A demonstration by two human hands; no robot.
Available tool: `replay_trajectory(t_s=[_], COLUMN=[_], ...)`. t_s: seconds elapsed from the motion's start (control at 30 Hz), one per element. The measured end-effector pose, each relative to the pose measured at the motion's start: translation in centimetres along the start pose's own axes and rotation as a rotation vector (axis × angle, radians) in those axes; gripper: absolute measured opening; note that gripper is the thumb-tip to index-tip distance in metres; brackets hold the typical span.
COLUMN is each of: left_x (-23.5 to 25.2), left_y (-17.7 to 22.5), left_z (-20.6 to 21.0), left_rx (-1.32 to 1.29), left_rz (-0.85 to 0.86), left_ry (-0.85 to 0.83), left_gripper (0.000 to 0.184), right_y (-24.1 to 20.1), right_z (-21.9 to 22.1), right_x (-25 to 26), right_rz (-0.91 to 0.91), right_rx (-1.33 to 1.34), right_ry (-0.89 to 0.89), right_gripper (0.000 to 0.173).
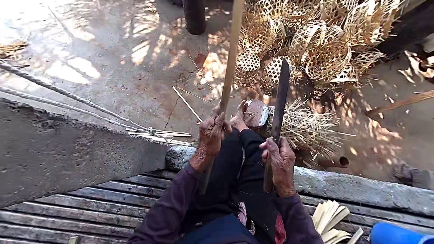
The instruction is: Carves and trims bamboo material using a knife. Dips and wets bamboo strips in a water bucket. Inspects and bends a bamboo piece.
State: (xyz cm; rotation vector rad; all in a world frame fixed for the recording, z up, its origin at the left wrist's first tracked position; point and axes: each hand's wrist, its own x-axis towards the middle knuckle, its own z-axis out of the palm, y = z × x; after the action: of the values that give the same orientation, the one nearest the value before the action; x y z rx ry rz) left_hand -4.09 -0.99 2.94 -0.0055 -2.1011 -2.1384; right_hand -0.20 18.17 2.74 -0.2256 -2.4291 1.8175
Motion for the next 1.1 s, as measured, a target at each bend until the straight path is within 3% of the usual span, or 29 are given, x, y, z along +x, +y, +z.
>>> replay_trajectory(t_s=[0.1, 0.2, 0.43, 0.77, 0.93, 1.1], left_x=[-0.5, -1.1, -1.6, -2.1, -2.6, -3.9], left_y=[-2.2, -3.5, -3.9, -5.0, -5.5, -5.7], left_z=[-4.0, -5.4, -6.9, -7.8, -8.4, -9.9], left_rx=[0.368, 0.661, 1.07, 1.142, 1.067, 0.886], left_rz=[0.069, 0.154, 0.098, 0.032, 0.028, -0.054], left_ry=[-0.045, -0.139, -0.167, -0.152, -0.171, -0.228], left_gripper=[0.037, 0.032, 0.016, 0.02, 0.018, 0.029], right_y=[1.0, 0.5, 0.9, 1.6, 2.2, 2.7], right_z=[-0.1, 1.6, 5.0, 5.4, 4.7, 3.8], right_x=[1.0, 1.6, 2.8, 4.8, 6.1, 7.5], right_rz=[-0.296, -0.491, -0.645, -0.725, -0.749, -0.745], right_rx=[-0.382, -0.659, -0.847, -0.872, -0.929, -0.958], right_ry=[-0.087, -0.226, -0.472, -0.604, -0.634, -0.657], right_gripper=[0.038, 0.038, 0.037, 0.036, 0.036, 0.034])
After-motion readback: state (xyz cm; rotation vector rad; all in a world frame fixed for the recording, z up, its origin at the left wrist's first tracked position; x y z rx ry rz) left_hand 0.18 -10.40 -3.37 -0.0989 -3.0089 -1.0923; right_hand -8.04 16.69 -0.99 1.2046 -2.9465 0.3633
